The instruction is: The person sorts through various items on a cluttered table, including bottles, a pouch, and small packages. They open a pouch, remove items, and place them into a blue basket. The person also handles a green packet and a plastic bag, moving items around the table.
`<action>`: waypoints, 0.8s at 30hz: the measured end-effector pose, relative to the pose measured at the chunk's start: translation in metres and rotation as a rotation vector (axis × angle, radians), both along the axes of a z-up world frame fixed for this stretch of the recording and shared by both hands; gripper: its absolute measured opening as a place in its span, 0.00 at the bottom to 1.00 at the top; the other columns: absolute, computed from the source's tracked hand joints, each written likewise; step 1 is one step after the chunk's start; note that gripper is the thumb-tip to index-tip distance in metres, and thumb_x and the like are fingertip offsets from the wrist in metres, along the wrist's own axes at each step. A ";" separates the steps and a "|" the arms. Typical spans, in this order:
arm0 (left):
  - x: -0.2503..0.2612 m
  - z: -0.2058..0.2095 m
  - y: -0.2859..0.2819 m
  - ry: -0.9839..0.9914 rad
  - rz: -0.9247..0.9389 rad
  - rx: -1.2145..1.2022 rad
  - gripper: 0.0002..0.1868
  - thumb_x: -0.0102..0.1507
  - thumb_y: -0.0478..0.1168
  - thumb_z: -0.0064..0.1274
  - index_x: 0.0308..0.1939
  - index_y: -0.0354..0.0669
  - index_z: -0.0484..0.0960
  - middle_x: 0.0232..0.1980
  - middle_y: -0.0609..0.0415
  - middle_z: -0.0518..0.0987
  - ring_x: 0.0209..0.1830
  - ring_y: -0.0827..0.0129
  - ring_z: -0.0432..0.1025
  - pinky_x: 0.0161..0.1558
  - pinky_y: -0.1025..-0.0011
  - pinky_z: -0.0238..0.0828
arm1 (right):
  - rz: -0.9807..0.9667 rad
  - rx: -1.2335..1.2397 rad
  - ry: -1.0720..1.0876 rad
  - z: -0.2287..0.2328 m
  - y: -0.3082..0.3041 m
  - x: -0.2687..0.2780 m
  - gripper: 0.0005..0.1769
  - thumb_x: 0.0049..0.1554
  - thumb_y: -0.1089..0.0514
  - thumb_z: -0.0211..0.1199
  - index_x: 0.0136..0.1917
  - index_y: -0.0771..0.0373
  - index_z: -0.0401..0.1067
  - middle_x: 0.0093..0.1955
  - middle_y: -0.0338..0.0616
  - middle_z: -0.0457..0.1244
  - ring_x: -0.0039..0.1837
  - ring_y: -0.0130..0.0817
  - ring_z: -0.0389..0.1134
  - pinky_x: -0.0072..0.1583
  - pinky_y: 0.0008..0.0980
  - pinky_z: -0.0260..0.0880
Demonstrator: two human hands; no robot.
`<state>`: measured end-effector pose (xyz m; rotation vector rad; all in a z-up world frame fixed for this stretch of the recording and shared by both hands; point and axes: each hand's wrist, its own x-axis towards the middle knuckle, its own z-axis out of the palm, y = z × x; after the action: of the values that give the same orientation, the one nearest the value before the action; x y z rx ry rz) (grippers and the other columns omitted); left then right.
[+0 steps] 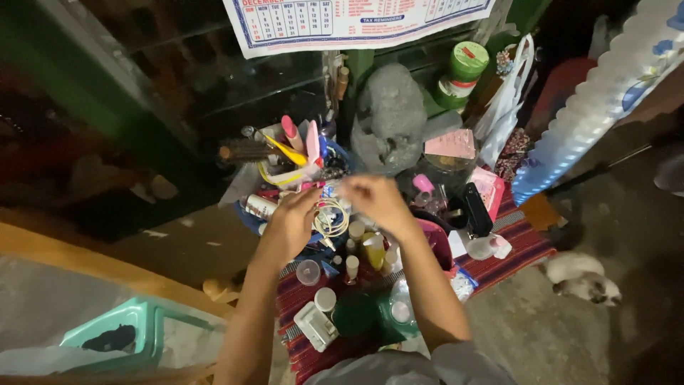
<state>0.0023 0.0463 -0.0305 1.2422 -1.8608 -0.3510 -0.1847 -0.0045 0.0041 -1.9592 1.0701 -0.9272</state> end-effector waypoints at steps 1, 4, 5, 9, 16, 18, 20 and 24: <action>-0.002 -0.003 -0.002 0.002 -0.001 0.000 0.20 0.56 0.24 0.44 0.52 0.34 0.76 0.46 0.35 0.77 0.46 0.40 0.70 0.45 0.53 0.70 | -0.001 0.000 0.002 -0.011 0.000 0.002 0.10 0.51 0.56 0.61 0.44 0.64 0.76 0.39 0.56 0.68 0.46 0.54 0.69 0.47 0.45 0.69; -0.010 -0.021 -0.008 -0.234 0.053 0.074 0.23 0.54 0.26 0.49 0.54 0.35 0.73 0.50 0.39 0.76 0.51 0.44 0.69 0.54 0.52 0.65 | 0.019 -0.117 0.107 -0.045 0.004 0.004 0.25 0.42 0.46 0.71 0.48 0.65 0.74 0.41 0.55 0.67 0.41 0.49 0.70 0.43 0.38 0.72; -0.010 -0.031 -0.011 -0.298 0.105 0.009 0.21 0.52 0.28 0.51 0.51 0.37 0.75 0.49 0.43 0.76 0.51 0.48 0.70 0.53 0.56 0.66 | -0.026 -0.160 0.088 -0.057 0.005 0.005 0.28 0.40 0.47 0.73 0.49 0.67 0.74 0.42 0.54 0.65 0.42 0.50 0.70 0.44 0.39 0.72; -0.011 -0.044 -0.011 -0.254 0.220 -0.082 0.08 0.53 0.34 0.55 0.37 0.45 0.80 0.34 0.55 0.76 0.40 0.59 0.72 0.42 0.65 0.70 | -0.160 -0.239 0.053 -0.095 0.008 0.013 0.20 0.42 0.50 0.72 0.45 0.61 0.76 0.41 0.46 0.65 0.40 0.45 0.70 0.42 0.32 0.72; -0.018 -0.007 0.015 0.046 0.163 0.070 0.06 0.55 0.32 0.54 0.34 0.47 0.80 0.29 0.54 0.75 0.32 0.60 0.73 0.35 0.67 0.72 | -0.025 -0.184 0.012 -0.078 0.019 -0.002 0.12 0.49 0.56 0.67 0.46 0.63 0.75 0.40 0.47 0.65 0.41 0.45 0.70 0.44 0.34 0.72; -0.021 0.003 0.022 0.147 0.156 0.060 0.07 0.55 0.32 0.56 0.34 0.49 0.81 0.30 0.54 0.77 0.33 0.59 0.74 0.34 0.72 0.73 | -0.010 -0.179 -0.037 -0.082 0.019 -0.005 0.09 0.50 0.57 0.66 0.44 0.61 0.75 0.39 0.43 0.65 0.42 0.44 0.70 0.45 0.33 0.72; -0.021 0.003 0.028 0.165 0.170 0.095 0.07 0.54 0.34 0.57 0.35 0.49 0.82 0.31 0.55 0.77 0.34 0.62 0.75 0.34 0.72 0.74 | 0.010 -0.170 -0.079 -0.079 0.021 -0.007 0.08 0.51 0.58 0.65 0.44 0.61 0.74 0.39 0.43 0.65 0.43 0.43 0.70 0.45 0.33 0.71; -0.014 -0.003 0.039 0.305 0.135 0.189 0.11 0.53 0.32 0.60 0.40 0.40 0.83 0.38 0.47 0.79 0.41 0.56 0.75 0.37 0.71 0.77 | 0.038 -0.116 -0.177 -0.071 0.032 -0.012 0.07 0.50 0.61 0.66 0.44 0.62 0.75 0.39 0.45 0.67 0.43 0.41 0.70 0.43 0.32 0.70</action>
<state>-0.0121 0.0850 -0.0338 1.3493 -1.5028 -0.6172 -0.1963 0.0276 -0.0671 -1.9420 0.8931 -1.1407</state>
